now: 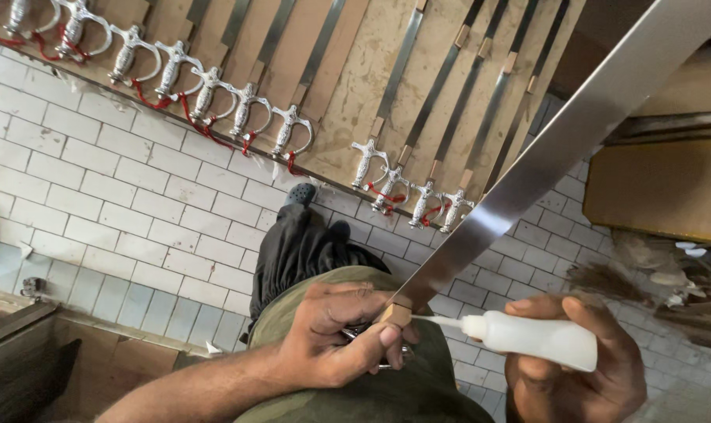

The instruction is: The person picks up a sword blade with an ornate metal hilt, squeezes glue from a plastic bottle onto a small wooden block, presses the block into the hilt, and places the assembled sword back on the board with other finished swords, repeating this for several swords.

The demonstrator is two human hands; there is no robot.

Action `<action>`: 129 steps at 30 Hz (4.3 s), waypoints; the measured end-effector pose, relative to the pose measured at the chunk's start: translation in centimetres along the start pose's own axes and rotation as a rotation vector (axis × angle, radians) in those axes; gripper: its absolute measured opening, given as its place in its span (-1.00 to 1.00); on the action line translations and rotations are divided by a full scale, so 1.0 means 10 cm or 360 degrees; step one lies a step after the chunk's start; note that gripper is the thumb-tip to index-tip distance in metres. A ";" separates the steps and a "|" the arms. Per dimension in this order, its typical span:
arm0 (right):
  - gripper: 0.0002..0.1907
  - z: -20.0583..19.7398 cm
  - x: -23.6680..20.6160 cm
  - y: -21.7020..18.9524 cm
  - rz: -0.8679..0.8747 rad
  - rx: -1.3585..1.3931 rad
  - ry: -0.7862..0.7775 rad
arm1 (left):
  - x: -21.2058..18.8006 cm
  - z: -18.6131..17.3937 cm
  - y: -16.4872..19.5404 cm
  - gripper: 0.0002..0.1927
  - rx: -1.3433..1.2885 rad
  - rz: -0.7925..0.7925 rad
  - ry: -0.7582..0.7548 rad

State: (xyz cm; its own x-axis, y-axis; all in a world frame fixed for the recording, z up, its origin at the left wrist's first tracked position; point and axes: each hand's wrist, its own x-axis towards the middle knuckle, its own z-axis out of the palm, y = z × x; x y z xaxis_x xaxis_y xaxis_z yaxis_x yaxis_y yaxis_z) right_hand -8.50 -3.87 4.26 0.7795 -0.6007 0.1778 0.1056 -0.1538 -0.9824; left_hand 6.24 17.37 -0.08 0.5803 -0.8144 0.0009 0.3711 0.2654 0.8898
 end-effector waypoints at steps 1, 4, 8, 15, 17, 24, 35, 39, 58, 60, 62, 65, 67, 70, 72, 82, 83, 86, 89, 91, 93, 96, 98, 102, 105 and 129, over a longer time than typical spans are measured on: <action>-0.42 0.01 0.00 -0.02 0.0034 -0.0051 0.0002 | 0.01 -0.01 -0.01 -0.80 0.0040 0.0035 -0.0004; -0.43 0.00 0.05 -0.11 0.0017 -0.0294 -0.0122 | 0.01 -0.05 -0.02 -0.80 0.0068 -0.0035 -0.0060; -0.45 0.01 0.12 -0.18 -0.0061 -0.0548 -0.0302 | 0.03 -0.03 -0.05 -0.77 -0.0005 0.0054 -0.0014; -0.42 -0.11 0.20 -0.17 -0.0187 -0.0758 -0.0517 | 0.02 -0.06 -0.06 -0.77 -0.0002 0.0045 -0.0044; -0.38 -0.24 0.31 -0.15 -0.0312 -0.0758 -0.0787 | 0.03 -0.07 -0.06 -0.76 -0.0001 0.0046 -0.0049; -0.33 -0.34 0.26 -0.19 -0.0294 -0.0846 -0.0717 | 0.03 -0.05 -0.07 -0.75 -0.0041 0.0010 -0.0045; -0.36 -0.15 0.30 -0.23 -0.0349 -0.0593 -0.0714 | 0.02 -0.07 -0.06 -0.76 -0.0127 -0.0107 -0.0094; -0.42 0.06 0.10 -0.15 0.0015 -0.0276 0.0074 | 0.02 -0.13 -0.01 -0.68 0.0088 0.0070 -0.0047; -0.39 0.12 0.06 -0.02 -0.0298 0.0042 0.0061 | 0.18 -0.17 0.20 -0.65 -0.1123 -0.0873 -0.0163; -0.39 0.12 0.04 -0.03 -0.0285 0.0017 -0.0002 | 0.16 -0.14 0.17 -0.64 -0.1094 -0.0854 -0.0185; -0.40 0.14 0.03 -0.05 -0.0308 -0.0012 -0.0063 | 0.13 -0.12 0.14 -0.64 -0.1082 -0.0845 -0.0223; -0.39 0.19 0.02 -0.07 -0.0379 -0.0168 -0.0065 | 0.09 -0.11 0.10 -0.63 -0.1080 -0.0825 -0.0272; -0.40 0.22 0.01 -0.09 -0.0453 -0.0273 -0.0065 | 0.07 -0.12 0.08 -0.61 -0.1074 -0.0821 -0.0279; -0.43 0.22 -0.05 -0.14 -0.0516 -0.0550 -0.0051 | 0.03 -0.12 0.07 -0.59 -0.1015 -0.0813 -0.0298; -0.45 0.19 -0.06 -0.16 -0.0563 -0.0705 -0.0035 | 0.03 -0.12 0.07 -0.60 -0.0917 -0.0797 -0.0311; -0.33 0.01 0.11 -0.09 -0.0536 -0.0306 0.0100 | -0.03 -0.04 0.44 -0.74 0.0130 -0.0379 -0.0260; -0.32 -0.01 0.13 -0.12 -0.0483 -0.0213 0.0046 | -0.07 0.00 0.49 -0.72 0.0254 -0.0305 -0.0218; -0.31 -0.09 0.16 -0.21 -0.0331 0.0034 -0.0159 | -0.12 0.09 0.57 -0.64 0.0490 -0.0125 -0.0131; -0.32 -0.12 0.16 -0.29 -0.0266 -0.0009 -0.0209 | -0.10 0.13 0.60 -0.62 0.0467 -0.0099 -0.0127; -0.34 -0.11 0.17 -0.34 -0.0232 -0.0090 -0.0242 | -0.09 0.14 0.62 -0.61 0.0485 -0.0117 -0.0157; -0.37 -0.09 0.19 -0.38 -0.0200 -0.0152 -0.0304 | -0.07 0.15 0.62 -0.71 0.0617 -0.0072 -0.0225; -0.39 -0.06 0.25 -0.43 -0.0164 -0.0220 -0.0397 | -0.06 0.16 0.62 -0.69 0.0653 -0.0078 -0.0273; -0.36 -0.04 0.28 -0.45 -0.0147 -0.0264 -0.0437 | -0.05 0.17 0.61 -0.65 0.0647 -0.0127 -0.0284; -0.35 0.01 0.33 -0.44 -0.0162 -0.0339 -0.0518 | -0.04 0.15 0.60 -0.64 0.0661 -0.0175 -0.0296; -0.41 0.05 0.35 -0.46 -0.0213 -0.0450 -0.0497 | -0.04 0.13 0.59 -0.66 0.0667 -0.0090 -0.0285; -0.46 -0.23 -0.11 -0.04 -0.0742 -0.0344 -0.0300 | 0.16 0.21 0.39 -0.26 0.0193 0.0032 -0.0002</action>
State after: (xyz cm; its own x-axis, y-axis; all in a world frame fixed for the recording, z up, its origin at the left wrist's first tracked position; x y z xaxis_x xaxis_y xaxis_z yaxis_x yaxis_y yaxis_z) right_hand -10.84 -4.93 4.56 0.7795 -0.2822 0.5592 0.3528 -0.5398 -0.7643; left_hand 7.11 16.02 4.37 0.5858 -0.8102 0.0195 0.2690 0.2171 0.9384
